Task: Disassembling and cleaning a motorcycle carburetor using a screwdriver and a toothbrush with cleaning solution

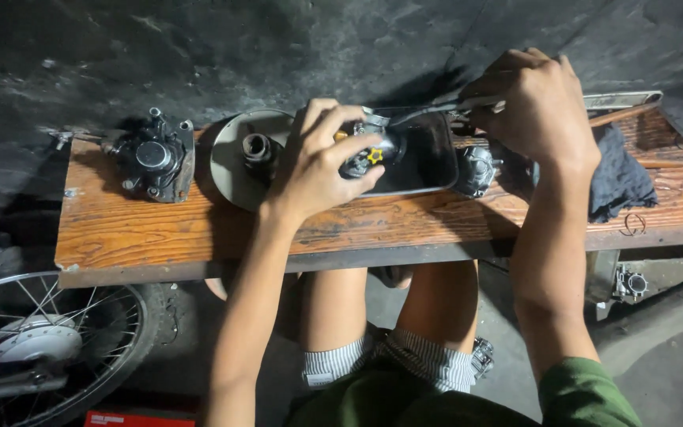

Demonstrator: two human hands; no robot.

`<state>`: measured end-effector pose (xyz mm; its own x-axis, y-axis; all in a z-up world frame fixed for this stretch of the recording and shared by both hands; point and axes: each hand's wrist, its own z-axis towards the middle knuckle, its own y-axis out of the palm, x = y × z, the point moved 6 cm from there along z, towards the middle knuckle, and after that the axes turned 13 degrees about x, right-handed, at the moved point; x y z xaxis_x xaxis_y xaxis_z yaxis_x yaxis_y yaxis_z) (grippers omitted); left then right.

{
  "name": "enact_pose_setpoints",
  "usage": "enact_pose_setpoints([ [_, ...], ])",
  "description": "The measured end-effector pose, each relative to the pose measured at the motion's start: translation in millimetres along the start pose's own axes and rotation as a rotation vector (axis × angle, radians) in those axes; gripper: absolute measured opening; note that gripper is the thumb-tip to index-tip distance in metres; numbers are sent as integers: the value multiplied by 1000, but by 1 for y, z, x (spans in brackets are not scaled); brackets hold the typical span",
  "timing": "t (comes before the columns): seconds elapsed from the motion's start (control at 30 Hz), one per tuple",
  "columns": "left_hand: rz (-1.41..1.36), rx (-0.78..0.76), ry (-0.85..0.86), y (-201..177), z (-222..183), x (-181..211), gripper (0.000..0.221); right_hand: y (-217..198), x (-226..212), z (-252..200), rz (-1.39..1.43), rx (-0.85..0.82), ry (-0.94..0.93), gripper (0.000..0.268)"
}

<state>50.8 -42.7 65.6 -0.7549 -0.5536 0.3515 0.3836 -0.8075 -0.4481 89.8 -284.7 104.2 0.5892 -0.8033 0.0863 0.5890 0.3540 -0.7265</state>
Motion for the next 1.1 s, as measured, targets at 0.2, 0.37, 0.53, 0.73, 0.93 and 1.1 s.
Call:
enact_pose_setpoints([
  [0.2, 267, 9, 171, -3, 9, 23, 13, 6, 25, -13, 108, 4, 112, 39],
  [0.37, 268, -15, 154, 0, 15, 24, 16, 4, 33, -15, 238, -4, 173, 42],
  [0.53, 119, -96, 141, 15, 18, 7, 14, 5, 40, -20, 301, -22, 217, 45],
  [0.73, -4, -248, 115, 18, 24, -14, 31, 5, 32, -19, 206, -40, 208, 39],
  [0.93, -59, -221, 58, 18, 15, -26, 26, 7, 24, -18, 199, -85, 213, 32],
  [1.1, -19, -100, 43, 8, 12, -21, 24, 6, 11, -13, 129, -88, 217, 33],
])
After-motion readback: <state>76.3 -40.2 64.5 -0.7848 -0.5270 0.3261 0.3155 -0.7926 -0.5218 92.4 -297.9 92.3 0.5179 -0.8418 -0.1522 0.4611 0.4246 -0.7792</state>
